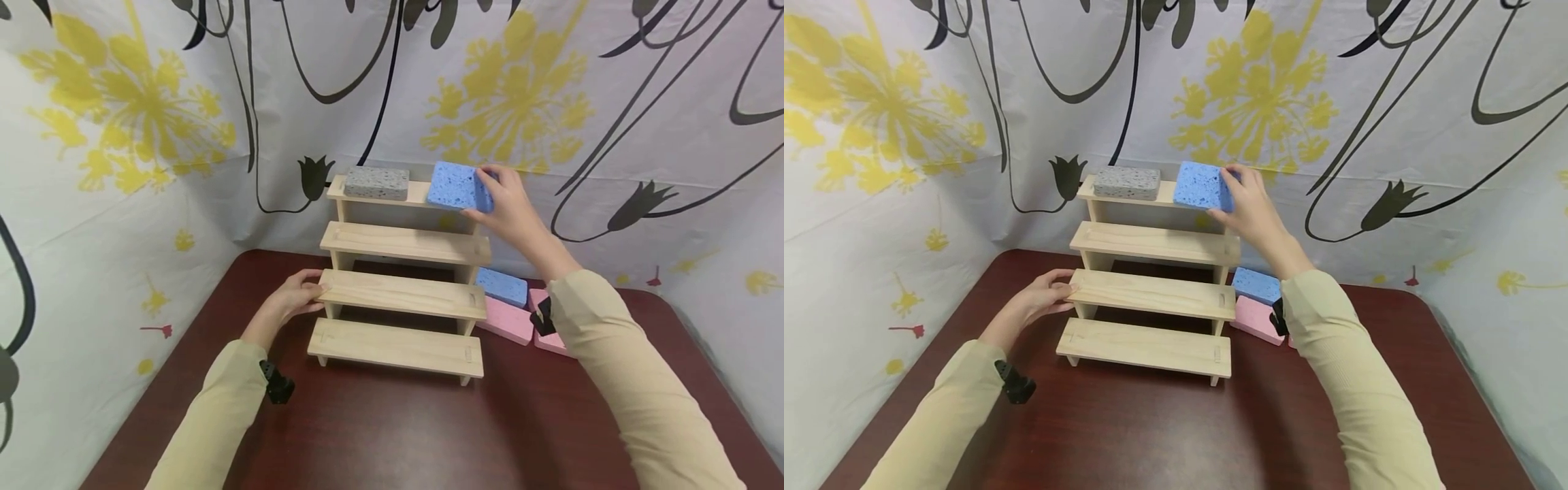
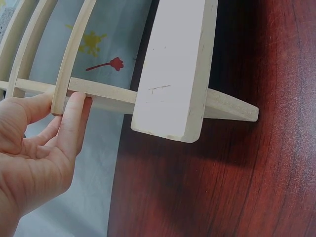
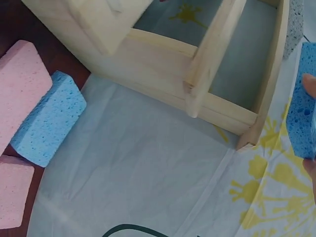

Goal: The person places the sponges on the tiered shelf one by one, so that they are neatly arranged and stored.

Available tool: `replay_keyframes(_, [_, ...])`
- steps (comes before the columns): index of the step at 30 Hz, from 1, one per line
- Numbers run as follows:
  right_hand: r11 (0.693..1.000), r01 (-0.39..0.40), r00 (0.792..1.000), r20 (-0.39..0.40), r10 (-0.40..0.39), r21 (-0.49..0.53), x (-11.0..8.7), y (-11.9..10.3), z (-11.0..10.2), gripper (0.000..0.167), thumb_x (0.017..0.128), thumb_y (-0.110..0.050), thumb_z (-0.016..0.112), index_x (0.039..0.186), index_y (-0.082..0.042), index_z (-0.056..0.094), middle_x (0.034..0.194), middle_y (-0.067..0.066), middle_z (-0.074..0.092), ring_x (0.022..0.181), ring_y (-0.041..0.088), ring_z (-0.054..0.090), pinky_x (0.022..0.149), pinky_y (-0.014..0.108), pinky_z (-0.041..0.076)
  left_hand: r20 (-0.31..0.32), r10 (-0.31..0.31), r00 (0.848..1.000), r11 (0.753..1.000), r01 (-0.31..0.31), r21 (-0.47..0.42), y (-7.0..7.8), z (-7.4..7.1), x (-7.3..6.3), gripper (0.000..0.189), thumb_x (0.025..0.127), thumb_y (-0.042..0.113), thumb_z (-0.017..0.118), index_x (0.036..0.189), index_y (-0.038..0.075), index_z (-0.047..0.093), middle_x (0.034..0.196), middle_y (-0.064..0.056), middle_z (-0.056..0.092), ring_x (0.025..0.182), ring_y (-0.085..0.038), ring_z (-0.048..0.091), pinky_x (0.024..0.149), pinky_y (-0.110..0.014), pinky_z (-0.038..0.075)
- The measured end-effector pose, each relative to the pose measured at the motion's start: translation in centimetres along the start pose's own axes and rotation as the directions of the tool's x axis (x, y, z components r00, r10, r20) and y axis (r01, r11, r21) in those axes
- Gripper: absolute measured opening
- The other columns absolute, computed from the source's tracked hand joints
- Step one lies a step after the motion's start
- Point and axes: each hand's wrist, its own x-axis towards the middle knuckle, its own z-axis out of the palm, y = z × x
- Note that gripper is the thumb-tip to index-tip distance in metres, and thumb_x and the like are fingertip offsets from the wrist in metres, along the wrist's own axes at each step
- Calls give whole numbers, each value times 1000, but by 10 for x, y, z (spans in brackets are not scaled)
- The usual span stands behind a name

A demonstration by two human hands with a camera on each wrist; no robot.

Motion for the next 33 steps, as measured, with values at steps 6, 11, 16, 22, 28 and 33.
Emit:
replay_keyframes(6, [1000, -28, 998, 61, 28, 1, 15, 4, -3, 67, 76, -11, 74, 129, 13, 42, 133, 30, 37, 124, 44, 32, 108, 52, 31, -6, -2, 1000, 1000, 2, 6, 3, 3, 0, 53, 96, 14, 47, 143, 10, 23, 133, -22, 42, 99, -18, 55, 87, -28, 54])
replay_keyframes(11, [997, -72, 991, 112, 72, -4, 28, 10, -4, 68, 76, -15, 73, 129, 13, 42, 133, 30, 37, 124, 44, 32, 106, 52, 32, -3, 4, 1000, 1000, -4, 4, 5, 5, 3, 54, 96, 15, 47, 144, 10, 22, 134, -23, 42, 104, -22, 54, 89, -30, 53])
replay_keyframes(16, [993, -114, 980, 166, 106, 38, 37, 13, 1, 68, 76, -16, 72, 130, 12, 41, 134, 30, 36, 125, 43, 31, 107, 52, 31, 1, 11, 1000, 1000, -11, -2, 3, 5, 5, 56, 95, 16, 48, 144, 9, 21, 134, -24, 42, 104, -22, 54, 91, -32, 52])
replay_keyframes(22, [987, -145, 967, 221, 128, 64, 44, 17, 10, 67, 77, -17, 71, 130, 11, 42, 133, 28, 37, 123, 42, 33, 106, 52, 31, -4, 17, 1000, 1000, -17, 2, 3, 3, 3, 55, 95, 16, 48, 143, 9, 22, 132, -24, 43, 103, -21, 54, 90, -31, 53])
replay_keyframes(28, [979, -189, 942, 294, 159, 78, 46, 24, 19, 65, 78, -20, 70, 131, 7, 43, 135, 28, 37, 125, 44, 33, 109, 55, 27, -5, 26, 1000, 1000, -26, 5, 2, 3, 2, 55, 95, 17, 49, 143, 8, 23, 130, -25, 45, 96, -18, 56, 91, -34, 52])
replay_keyframes(33, [969, -209, 930, 333, 156, 130, 49, 30, 29, 62, 78, -22, 70, 129, 4, 46, 136, 25, 39, 125, 42, 35, 109, 53, 28, -18, 15, 1000, 1000, -15, 19, 1, 1, -2, 54, 95, 17, 49, 142, 8, 24, 129, -24, 46, 93, -16, 56, 86, -29, 55])
